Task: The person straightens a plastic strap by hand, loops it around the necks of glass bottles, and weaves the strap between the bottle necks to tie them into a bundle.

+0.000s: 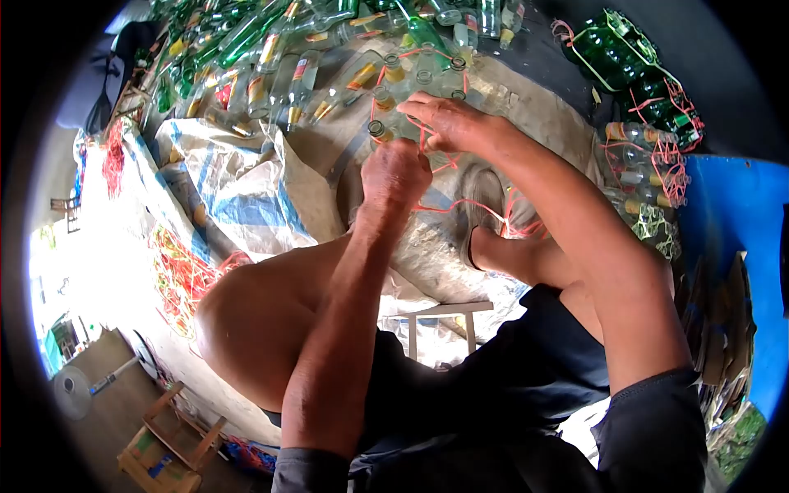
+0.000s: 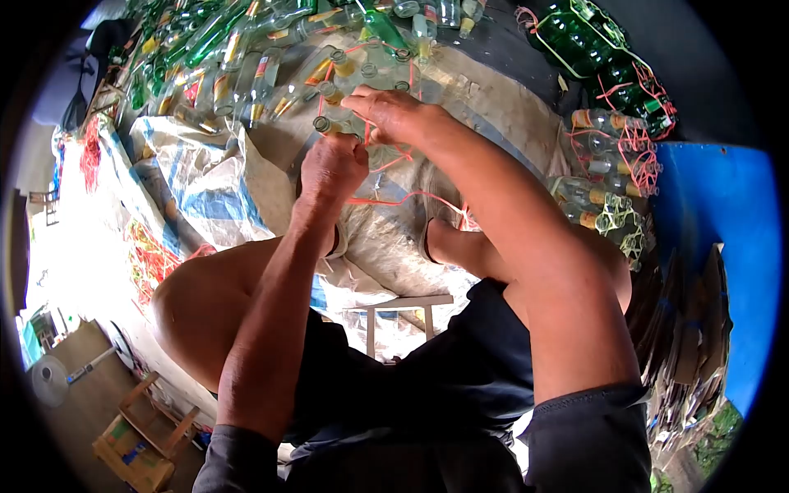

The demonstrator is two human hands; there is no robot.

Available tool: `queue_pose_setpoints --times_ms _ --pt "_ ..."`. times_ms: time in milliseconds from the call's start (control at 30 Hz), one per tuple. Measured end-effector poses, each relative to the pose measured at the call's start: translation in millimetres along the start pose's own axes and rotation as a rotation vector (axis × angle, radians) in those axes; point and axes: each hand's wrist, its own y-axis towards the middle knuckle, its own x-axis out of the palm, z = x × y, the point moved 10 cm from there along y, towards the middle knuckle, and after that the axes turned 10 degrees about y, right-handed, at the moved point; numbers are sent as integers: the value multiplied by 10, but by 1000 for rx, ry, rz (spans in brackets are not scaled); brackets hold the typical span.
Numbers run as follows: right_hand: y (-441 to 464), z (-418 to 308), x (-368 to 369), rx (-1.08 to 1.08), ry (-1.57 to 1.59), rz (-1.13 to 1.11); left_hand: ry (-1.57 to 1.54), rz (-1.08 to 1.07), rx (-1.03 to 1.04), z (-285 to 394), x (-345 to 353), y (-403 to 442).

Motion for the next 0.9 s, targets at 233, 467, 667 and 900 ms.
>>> queue_pose_setpoints --times_ms 233,467,667,900 --pt "39 116 49 -13 34 58 94 -93 129 4 -84 343" --pt "45 183 77 -2 90 21 73 -179 108 -129 -69 550" --pt "31 127 33 2 18 65 -90 -210 2 -386 60 508" --pt "36 136 57 38 38 29 -171 11 -114 -553 153 340"
